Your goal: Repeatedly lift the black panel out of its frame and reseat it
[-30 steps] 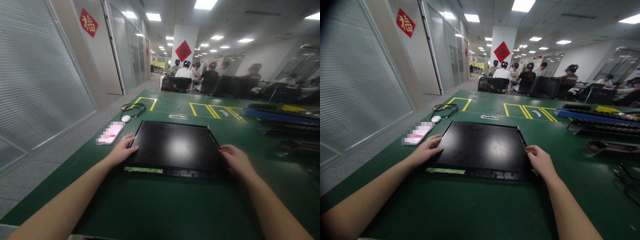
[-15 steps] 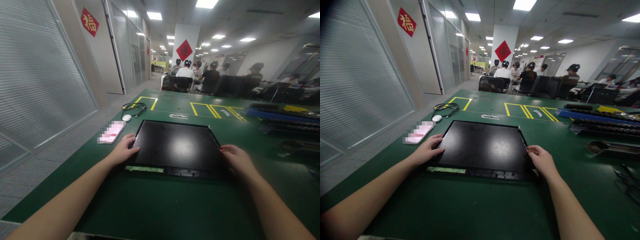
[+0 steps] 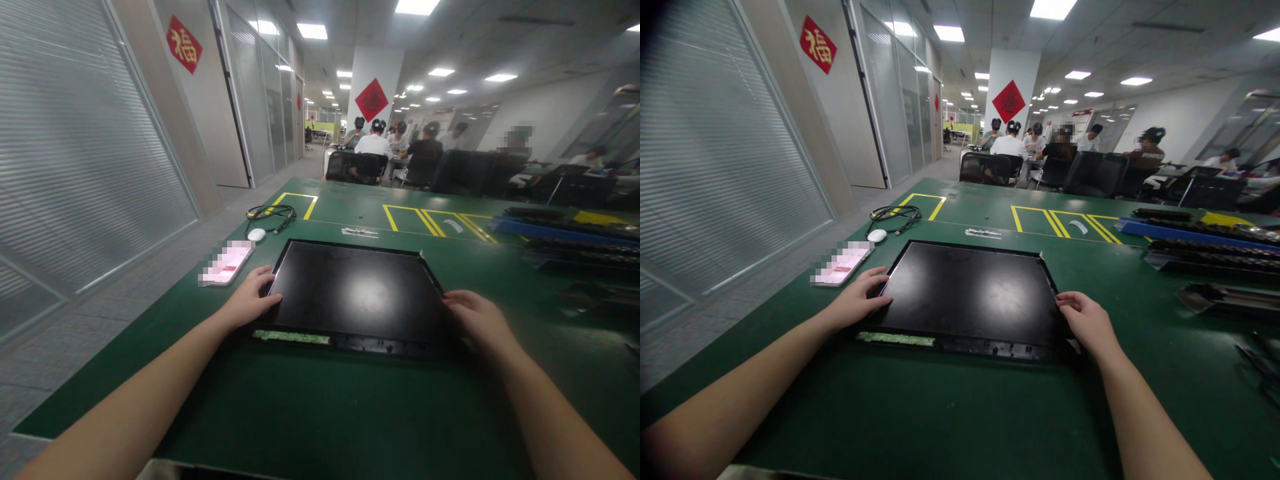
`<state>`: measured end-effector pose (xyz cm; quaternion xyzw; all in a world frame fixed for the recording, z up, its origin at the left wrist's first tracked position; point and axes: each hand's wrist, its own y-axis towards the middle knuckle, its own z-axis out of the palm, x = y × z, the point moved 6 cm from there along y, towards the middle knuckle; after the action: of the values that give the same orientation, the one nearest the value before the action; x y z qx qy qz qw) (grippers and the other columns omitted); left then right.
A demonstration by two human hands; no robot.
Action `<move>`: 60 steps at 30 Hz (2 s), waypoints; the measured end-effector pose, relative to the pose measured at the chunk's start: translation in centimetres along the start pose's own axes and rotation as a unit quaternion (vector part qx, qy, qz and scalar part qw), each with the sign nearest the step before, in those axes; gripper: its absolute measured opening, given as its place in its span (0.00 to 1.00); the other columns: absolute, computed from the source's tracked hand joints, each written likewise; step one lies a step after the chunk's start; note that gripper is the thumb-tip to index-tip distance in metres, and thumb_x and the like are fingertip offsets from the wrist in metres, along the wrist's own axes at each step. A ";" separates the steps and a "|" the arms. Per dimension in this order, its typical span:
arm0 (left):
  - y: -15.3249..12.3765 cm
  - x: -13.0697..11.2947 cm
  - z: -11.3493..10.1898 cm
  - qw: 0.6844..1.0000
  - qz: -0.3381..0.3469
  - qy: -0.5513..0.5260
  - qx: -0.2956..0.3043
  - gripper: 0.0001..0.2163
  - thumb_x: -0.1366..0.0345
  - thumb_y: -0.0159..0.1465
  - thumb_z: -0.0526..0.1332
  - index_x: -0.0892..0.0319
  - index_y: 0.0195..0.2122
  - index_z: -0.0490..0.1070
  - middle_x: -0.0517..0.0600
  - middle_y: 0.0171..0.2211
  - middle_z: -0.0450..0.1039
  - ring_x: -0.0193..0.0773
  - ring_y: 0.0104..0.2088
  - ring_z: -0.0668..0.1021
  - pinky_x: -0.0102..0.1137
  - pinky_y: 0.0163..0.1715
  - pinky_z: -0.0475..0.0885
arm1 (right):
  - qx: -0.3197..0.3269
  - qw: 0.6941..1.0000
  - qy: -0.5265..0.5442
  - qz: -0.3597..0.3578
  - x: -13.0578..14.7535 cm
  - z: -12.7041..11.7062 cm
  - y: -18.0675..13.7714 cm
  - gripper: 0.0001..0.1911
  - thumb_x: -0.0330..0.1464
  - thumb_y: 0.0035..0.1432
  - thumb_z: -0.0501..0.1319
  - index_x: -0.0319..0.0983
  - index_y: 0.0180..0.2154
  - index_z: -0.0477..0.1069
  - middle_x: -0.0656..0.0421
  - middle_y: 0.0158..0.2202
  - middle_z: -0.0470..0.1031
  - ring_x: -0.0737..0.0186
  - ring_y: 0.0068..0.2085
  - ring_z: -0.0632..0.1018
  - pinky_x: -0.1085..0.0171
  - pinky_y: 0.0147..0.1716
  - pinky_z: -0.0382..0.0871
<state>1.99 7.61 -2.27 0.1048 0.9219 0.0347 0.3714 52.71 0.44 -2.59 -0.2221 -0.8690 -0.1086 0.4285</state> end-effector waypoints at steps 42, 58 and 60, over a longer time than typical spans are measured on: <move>-0.7 -2.1 -1.9 0.997 0.069 0.017 -0.038 0.27 0.52 0.59 0.63 0.57 0.58 0.67 0.61 0.64 0.63 0.56 0.63 0.69 0.52 0.60 0.66 | 0.019 1.000 -0.022 0.005 0.7 -0.2 -0.3 0.17 0.37 0.46 0.61 0.40 0.39 0.76 0.52 0.41 0.83 0.49 0.42 0.81 0.57 0.40 0.70; -2.9 -5.0 -1.4 0.962 0.153 0.099 0.202 0.29 0.62 0.56 0.71 0.50 0.60 0.71 0.54 0.66 0.64 0.51 0.64 0.68 0.43 0.61 0.64 | 0.013 0.999 -0.042 0.013 2.0 -0.3 -0.9 0.17 0.38 0.43 0.59 0.41 0.37 0.76 0.52 0.40 0.83 0.48 0.44 0.80 0.56 0.45 0.69; -2.8 -4.9 -1.5 0.963 0.149 0.095 0.203 0.30 0.62 0.55 0.72 0.49 0.60 0.71 0.54 0.66 0.63 0.52 0.64 0.67 0.44 0.62 0.63 | 0.012 0.999 -0.041 0.016 2.0 -0.4 -1.0 0.17 0.39 0.43 0.59 0.41 0.37 0.76 0.52 0.40 0.83 0.47 0.44 0.81 0.56 0.45 0.69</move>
<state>3.94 3.82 1.70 0.3104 0.9147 -0.0886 0.2433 51.45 0.02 -0.78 -0.2345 -0.8835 -0.0820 0.3970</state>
